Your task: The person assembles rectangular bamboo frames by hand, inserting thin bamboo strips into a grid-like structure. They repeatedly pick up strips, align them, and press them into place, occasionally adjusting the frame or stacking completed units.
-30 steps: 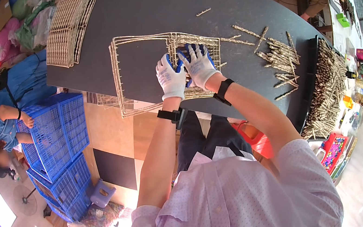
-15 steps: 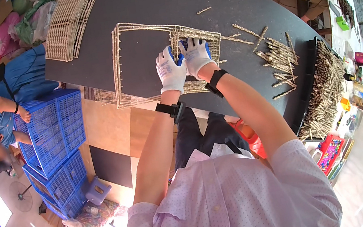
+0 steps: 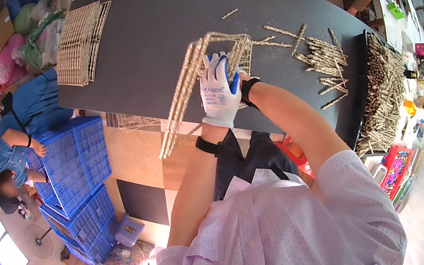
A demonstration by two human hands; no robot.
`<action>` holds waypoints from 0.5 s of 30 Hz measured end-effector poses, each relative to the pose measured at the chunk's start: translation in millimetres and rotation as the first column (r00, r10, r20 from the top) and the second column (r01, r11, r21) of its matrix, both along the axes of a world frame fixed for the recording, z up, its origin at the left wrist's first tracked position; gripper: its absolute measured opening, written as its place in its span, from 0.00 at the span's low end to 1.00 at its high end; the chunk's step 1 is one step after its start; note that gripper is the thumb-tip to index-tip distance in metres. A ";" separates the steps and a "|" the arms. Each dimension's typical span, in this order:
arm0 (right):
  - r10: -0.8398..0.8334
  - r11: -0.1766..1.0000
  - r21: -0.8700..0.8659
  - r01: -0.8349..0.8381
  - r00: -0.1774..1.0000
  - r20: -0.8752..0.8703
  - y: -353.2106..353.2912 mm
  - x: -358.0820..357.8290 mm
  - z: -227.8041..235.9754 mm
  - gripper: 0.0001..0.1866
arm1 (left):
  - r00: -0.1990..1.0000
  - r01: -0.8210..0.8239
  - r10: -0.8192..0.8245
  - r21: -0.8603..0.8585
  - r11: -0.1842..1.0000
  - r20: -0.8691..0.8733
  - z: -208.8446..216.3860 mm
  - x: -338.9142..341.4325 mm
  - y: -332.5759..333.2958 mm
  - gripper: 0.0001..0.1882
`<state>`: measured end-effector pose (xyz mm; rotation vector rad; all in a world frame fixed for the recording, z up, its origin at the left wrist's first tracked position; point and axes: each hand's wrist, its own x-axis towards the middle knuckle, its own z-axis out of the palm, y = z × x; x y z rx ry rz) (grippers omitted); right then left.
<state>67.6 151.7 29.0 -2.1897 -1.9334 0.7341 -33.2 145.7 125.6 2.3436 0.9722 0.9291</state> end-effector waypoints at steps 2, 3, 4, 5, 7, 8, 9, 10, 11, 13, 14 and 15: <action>-0.009 1.000 -0.004 0.009 0.999 -0.031 -2.2 1.0 1.3 0.21 | 1.000 0.007 -0.007 0.014 1.000 -0.025 8.7 0.8 -6.0 0.25; -0.015 1.000 -0.004 0.015 0.999 -0.041 -2.2 1.2 1.6 0.21 | 0.999 0.022 -0.022 0.010 1.000 -0.037 12.4 -1.3 -8.8 0.25; -0.022 1.000 -0.007 0.022 0.998 -0.050 -1.3 0.1 1.2 0.21 | 0.998 0.038 -0.037 0.004 0.999 -0.051 15.2 -3.0 -10.7 0.25; -0.031 0.999 -0.010 0.031 0.998 -0.062 0.7 -0.8 0.3 0.21 | 0.995 0.061 -0.058 0.037 0.997 -0.082 17.2 -6.4 -10.4 0.25; -0.047 0.999 -0.008 0.046 0.995 -0.087 6.5 -3.3 -1.8 0.21 | 0.991 0.053 -0.050 0.023 0.998 -0.120 19.0 -11.5 -11.4 0.25; -0.053 0.999 -0.008 0.053 0.994 -0.095 9.8 -4.2 -2.1 0.21 | 0.990 0.050 -0.048 0.016 0.999 -0.130 19.0 -14.5 -11.3 0.25; -0.061 0.998 -0.011 0.060 0.992 -0.106 14.2 -5.9 -1.7 0.21 | 0.982 0.051 -0.051 -0.007 0.999 -0.181 18.7 -18.1 -11.1 0.26; -0.068 0.998 -0.008 0.067 0.992 -0.109 18.3 -6.4 0.1 0.21 | 0.975 0.059 -0.055 0.011 0.998 -0.213 17.7 -21.9 -9.3 0.26; -0.073 0.997 -0.012 0.072 0.991 -0.111 21.5 -7.4 3.2 0.21 | 0.967 0.066 -0.059 0.020 0.998 -0.249 16.6 -26.4 -7.1 0.27; -0.076 0.997 -0.037 0.073 0.993 -0.092 25.8 -9.1 13.1 0.21 | 0.972 0.080 -0.082 -0.017 0.997 -0.218 12.7 -37.0 2.4 0.27; -0.069 0.996 -0.062 0.065 0.995 -0.067 27.2 -11.3 19.2 0.21 | 0.968 0.046 -0.040 0.020 0.999 -0.249 10.7 -44.3 14.9 0.28; -0.053 0.995 -0.089 0.051 0.998 -0.023 27.8 -13.2 25.1 0.21 | 0.967 0.011 -0.018 -0.028 1.000 -0.252 7.3 -47.9 28.4 0.28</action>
